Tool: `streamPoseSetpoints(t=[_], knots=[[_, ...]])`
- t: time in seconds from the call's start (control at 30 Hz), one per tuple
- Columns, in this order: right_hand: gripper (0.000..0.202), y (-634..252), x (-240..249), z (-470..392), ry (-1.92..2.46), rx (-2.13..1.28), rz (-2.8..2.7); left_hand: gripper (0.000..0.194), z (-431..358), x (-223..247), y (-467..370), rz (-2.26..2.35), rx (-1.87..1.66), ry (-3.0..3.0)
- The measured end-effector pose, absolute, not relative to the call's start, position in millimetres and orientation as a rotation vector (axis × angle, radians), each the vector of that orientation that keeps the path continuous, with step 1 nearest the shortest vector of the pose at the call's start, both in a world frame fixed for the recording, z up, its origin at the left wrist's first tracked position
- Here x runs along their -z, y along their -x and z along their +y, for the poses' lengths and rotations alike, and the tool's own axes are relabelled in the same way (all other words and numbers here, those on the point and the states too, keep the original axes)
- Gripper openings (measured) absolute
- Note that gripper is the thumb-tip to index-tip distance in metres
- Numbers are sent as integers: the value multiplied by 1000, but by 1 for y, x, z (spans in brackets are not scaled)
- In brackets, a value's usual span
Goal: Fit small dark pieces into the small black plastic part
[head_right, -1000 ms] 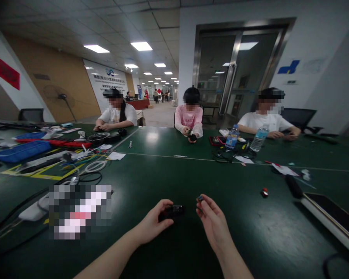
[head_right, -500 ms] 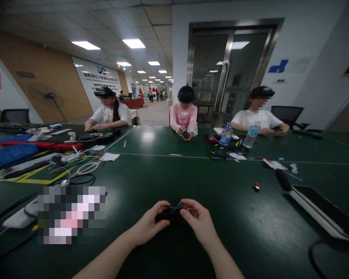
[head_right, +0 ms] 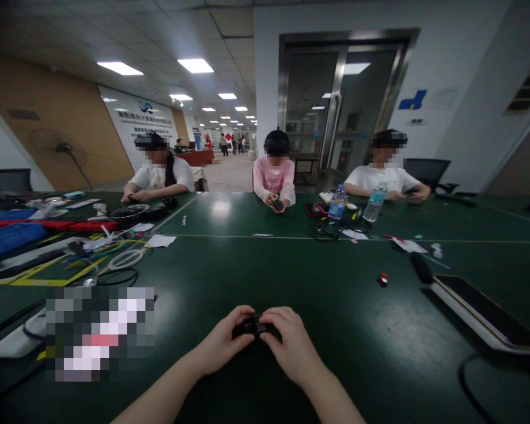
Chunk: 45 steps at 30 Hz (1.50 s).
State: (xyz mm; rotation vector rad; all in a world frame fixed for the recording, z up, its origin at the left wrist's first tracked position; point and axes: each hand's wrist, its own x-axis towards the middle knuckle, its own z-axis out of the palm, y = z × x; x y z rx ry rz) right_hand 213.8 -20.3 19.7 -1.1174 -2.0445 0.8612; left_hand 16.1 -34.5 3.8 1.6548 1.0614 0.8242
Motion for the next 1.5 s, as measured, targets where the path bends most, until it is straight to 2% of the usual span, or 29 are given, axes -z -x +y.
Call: streamPoseSetpoints(t=[0.4, 0.63, 0.93, 1.5], knots=[[24, -213, -19, -22, 1193, -918, -2038, 38, -35, -3, -14, 1038, -839, -1622], [42, -213, -20, -24, 1148, -949, -2008, 34, -34, -3, -13, 975, -882, -1570], [21, -213, -13, -21, 1125, -915, -2040, 32, -34, -5, -14, 987, -903, -1557], [22, -211, -16, -23, 1108, -902, -2083, 40, -32, -3, -12, 1094, -879, -1607]])
